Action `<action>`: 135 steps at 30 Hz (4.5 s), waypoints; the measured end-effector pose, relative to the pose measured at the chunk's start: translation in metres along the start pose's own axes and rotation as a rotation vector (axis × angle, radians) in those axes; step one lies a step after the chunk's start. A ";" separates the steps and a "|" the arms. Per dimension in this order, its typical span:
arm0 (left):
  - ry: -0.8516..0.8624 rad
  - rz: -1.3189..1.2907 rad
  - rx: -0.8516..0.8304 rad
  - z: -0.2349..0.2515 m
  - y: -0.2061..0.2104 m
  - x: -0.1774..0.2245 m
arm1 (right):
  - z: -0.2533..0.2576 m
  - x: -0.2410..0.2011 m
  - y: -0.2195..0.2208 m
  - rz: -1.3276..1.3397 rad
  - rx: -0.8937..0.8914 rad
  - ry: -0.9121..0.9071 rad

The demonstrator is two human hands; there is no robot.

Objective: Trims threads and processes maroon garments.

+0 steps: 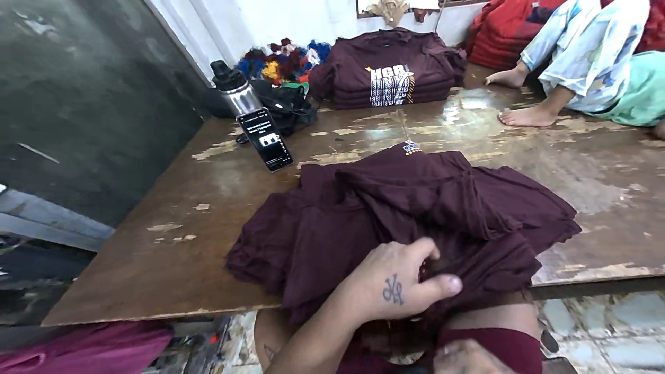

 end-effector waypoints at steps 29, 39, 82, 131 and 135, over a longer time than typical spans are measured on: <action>0.259 -1.251 0.274 -0.013 0.007 -0.044 | -0.043 0.067 -0.076 -0.197 0.326 0.167; 0.216 -1.209 0.275 -0.009 0.008 -0.043 | -0.002 0.073 -0.053 -0.521 0.375 0.210; 0.543 0.824 0.041 -0.036 0.012 0.049 | -0.014 0.063 -0.053 -0.371 0.407 0.150; 0.277 0.064 0.570 -0.049 -0.027 -0.007 | -0.020 0.037 -0.073 -0.364 0.365 0.065; 0.233 -0.476 0.496 -0.030 0.000 -0.019 | 0.016 0.081 -0.062 -0.454 0.232 0.259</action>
Point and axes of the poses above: each hand's wrist, its own z-axis towards the middle knuckle, its own y-axis out of the palm, x = y × z, the point moved 9 cm from there along z, towards the middle knuckle, and after that the axes turned 15 degrees about -z, right-handed, at the moved point
